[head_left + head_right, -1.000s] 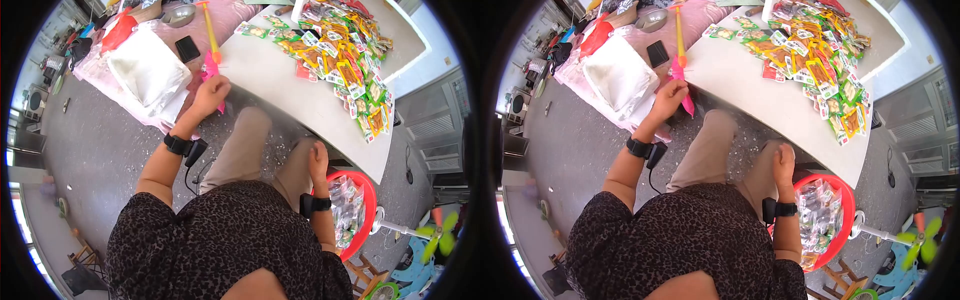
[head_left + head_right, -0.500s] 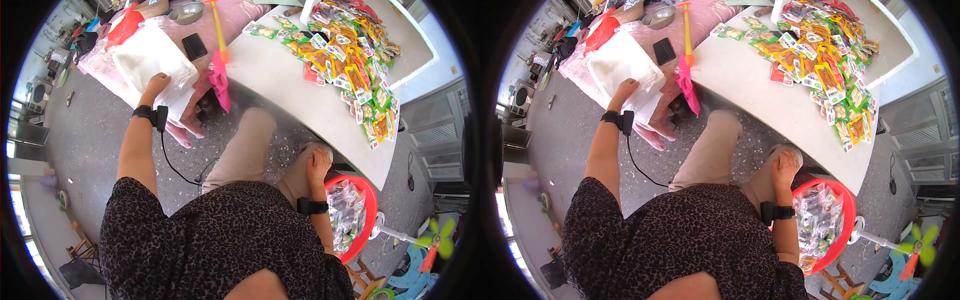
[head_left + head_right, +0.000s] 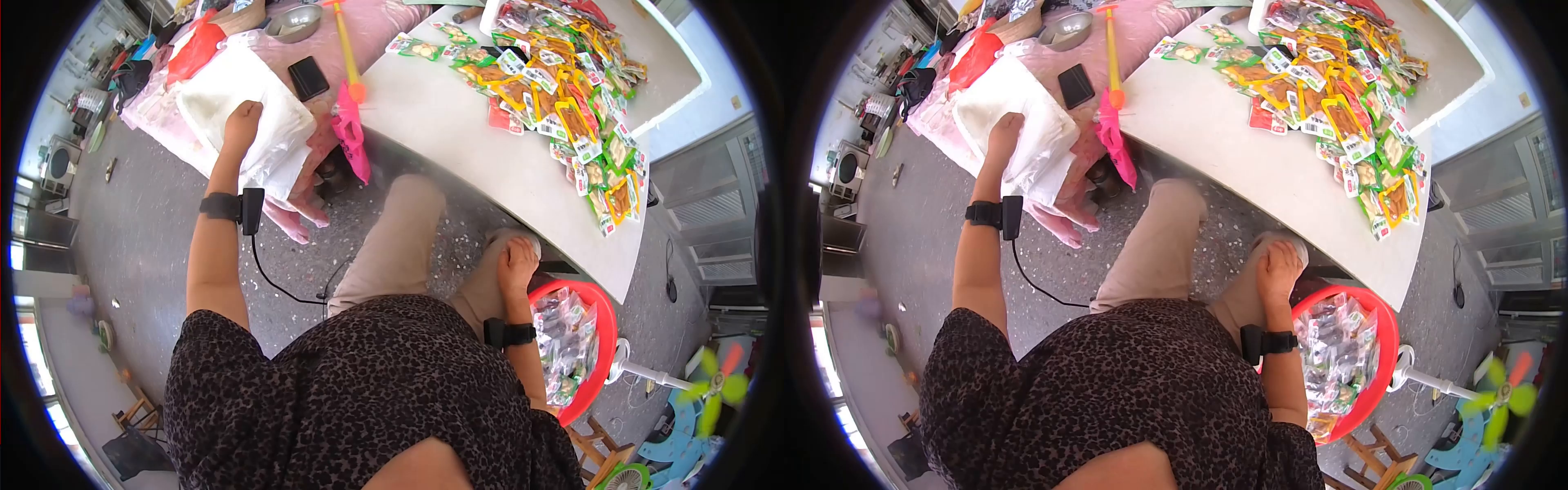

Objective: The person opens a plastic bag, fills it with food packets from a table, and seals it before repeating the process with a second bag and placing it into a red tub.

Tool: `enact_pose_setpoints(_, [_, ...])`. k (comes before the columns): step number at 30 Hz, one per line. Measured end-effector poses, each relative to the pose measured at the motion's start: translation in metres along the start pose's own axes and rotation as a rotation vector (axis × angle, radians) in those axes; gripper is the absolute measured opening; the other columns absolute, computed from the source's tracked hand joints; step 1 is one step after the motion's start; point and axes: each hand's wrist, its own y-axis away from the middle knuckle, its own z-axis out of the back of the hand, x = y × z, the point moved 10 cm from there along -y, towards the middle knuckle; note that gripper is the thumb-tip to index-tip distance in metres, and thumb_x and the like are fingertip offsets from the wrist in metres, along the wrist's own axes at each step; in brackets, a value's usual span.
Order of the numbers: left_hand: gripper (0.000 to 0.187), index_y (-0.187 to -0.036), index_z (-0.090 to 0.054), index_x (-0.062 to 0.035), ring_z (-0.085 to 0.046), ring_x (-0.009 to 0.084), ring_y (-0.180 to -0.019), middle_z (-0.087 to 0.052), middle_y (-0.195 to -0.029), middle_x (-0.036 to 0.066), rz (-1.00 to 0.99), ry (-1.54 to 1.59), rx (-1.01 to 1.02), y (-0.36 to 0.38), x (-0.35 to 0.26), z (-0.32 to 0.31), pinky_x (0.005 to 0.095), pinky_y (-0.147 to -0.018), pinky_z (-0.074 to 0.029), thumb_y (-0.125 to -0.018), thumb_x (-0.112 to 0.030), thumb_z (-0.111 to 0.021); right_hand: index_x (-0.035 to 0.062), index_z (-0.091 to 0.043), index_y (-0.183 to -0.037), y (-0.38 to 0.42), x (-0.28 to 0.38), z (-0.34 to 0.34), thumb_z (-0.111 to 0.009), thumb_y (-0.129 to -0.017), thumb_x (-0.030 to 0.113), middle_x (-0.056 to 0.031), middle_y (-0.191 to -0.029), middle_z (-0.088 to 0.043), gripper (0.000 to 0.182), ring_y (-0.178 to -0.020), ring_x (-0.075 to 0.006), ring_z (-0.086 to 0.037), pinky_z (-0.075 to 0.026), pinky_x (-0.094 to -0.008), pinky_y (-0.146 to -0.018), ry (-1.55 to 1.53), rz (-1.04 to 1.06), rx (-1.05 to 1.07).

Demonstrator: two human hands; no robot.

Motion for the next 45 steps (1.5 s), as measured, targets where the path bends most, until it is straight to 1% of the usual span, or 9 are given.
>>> enact_pose_setpoints(5, [0.019, -0.081, -0.055, -0.0019, -0.043, 0.0058, -0.060, -0.049, -0.066, -0.001, -0.084, 0.368, 0.148, 0.038, -0.089, -0.030, 0.0199, -0.056, -0.036, -0.081, -0.019, -0.045, 0.0043, -0.054, -0.079, -0.010, 0.004, 0.010, -0.053, -0.062, 0.006, -0.0098, -0.088, -0.055, 0.017, -0.087, -0.0269, -0.051, -0.038, -0.0372, -0.074, -0.185, 0.009, -0.025])
enact_pose_setpoints(13, [0.017, -0.081, -0.052, -0.0024, -0.040, 0.0051, -0.060, -0.046, -0.065, -0.003, -0.325, 0.549, 0.446, 0.124, -0.204, -0.159, 0.0190, -0.054, -0.034, -0.082, -0.018, -0.045, 0.0025, -0.053, -0.085, -0.053, 0.039, -0.010, -0.054, -0.076, 0.009, -0.0027, -0.079, -0.054, 0.012, -0.070, -0.0095, -0.050, -0.040, -0.0212, -0.059, -1.072, -0.382, 0.127])
enact_pose_setpoints(15, [0.019, -0.079, -0.052, 0.0006, -0.051, 0.0174, -0.066, -0.053, -0.070, 0.011, -0.312, 0.511, 0.520, 0.149, -0.215, -0.191, 0.0273, -0.063, -0.040, -0.079, -0.017, -0.045, 0.0028, -0.051, -0.089, -0.056, 0.058, -0.024, -0.052, -0.078, 0.011, -0.0022, -0.080, -0.053, 0.014, -0.070, -0.0091, -0.050, -0.041, -0.0214, -0.060, -1.296, -0.513, 0.211])
enact_pose_setpoints(18, [0.021, -0.078, -0.052, 0.0014, -0.051, 0.0221, -0.068, -0.053, -0.071, 0.014, -0.269, 0.540, 0.582, 0.177, -0.228, -0.218, 0.0303, -0.063, -0.040, -0.078, -0.018, -0.043, 0.0029, -0.050, -0.092, -0.060, 0.081, -0.034, -0.049, -0.080, 0.014, -0.0028, -0.080, -0.052, 0.017, -0.070, -0.0102, -0.049, -0.041, -0.0225, -0.061, -1.448, -0.586, 0.299])
enact_pose_setpoints(25, [0.024, -0.081, -0.052, 0.0013, -0.050, 0.0219, -0.069, -0.052, -0.074, 0.013, -0.239, 0.644, 0.709, 0.202, -0.233, -0.242, 0.0309, -0.065, -0.039, -0.078, -0.022, -0.046, 0.0027, -0.050, -0.088, -0.061, 0.078, -0.031, -0.047, -0.080, 0.013, -0.0009, -0.073, -0.050, 0.013, -0.062, -0.0076, -0.045, -0.038, -0.0191, -0.055, -1.466, -0.668, 0.245])
enact_pose_setpoints(28, [0.022, -0.095, -0.046, 0.0035, -0.050, 0.0088, -0.071, -0.052, -0.079, 0.005, -0.311, 0.743, 0.682, 0.211, -0.234, -0.245, 0.0225, -0.064, -0.041, -0.077, -0.008, -0.049, 0.0027, -0.050, -0.086, -0.058, 0.069, -0.031, -0.047, -0.080, 0.012, -0.0008, -0.072, -0.051, 0.011, -0.062, -0.0071, -0.045, -0.037, -0.0188, -0.054, -1.497, -0.669, 0.186])
enact_pose_setpoints(37, [0.026, -0.096, -0.046, 0.0021, -0.052, 0.0104, -0.075, -0.053, -0.086, 0.007, -0.214, 0.558, 0.858, 0.231, -0.218, -0.249, 0.0243, -0.068, -0.043, -0.073, -0.005, -0.054, 0.0016, -0.051, -0.083, -0.048, 0.061, -0.035, -0.047, -0.079, 0.010, -0.0022, -0.073, -0.052, 0.010, -0.062, -0.0075, -0.046, -0.038, -0.0191, -0.055, -1.527, -0.703, 0.187])
enact_pose_setpoints(40, [0.031, -0.098, -0.045, 0.0020, -0.051, 0.0120, -0.079, -0.051, -0.090, 0.008, -0.301, 0.656, 0.913, 0.239, -0.219, -0.252, 0.0254, -0.070, -0.043, -0.071, -0.006, -0.057, 0.0007, -0.051, -0.083, -0.048, 0.063, -0.035, -0.047, -0.079, 0.010, -0.0025, -0.073, -0.052, 0.011, -0.064, -0.0083, -0.048, -0.039, -0.0199, -0.056, -1.574, -0.653, 0.175])
enact_pose_setpoints(45, [0.040, -0.102, -0.043, -0.0007, -0.047, 0.0195, -0.083, -0.044, -0.097, 0.011, -0.657, 0.484, 0.709, 0.250, -0.252, -0.210, 0.0285, -0.070, -0.041, -0.066, -0.009, -0.060, 0.0002, -0.051, -0.085, -0.050, 0.065, -0.027, -0.046, -0.080, 0.012, -0.0045, -0.077, -0.054, 0.014, -0.069, -0.0097, -0.051, -0.042, -0.0214, -0.061, -1.509, -0.624, 0.167])
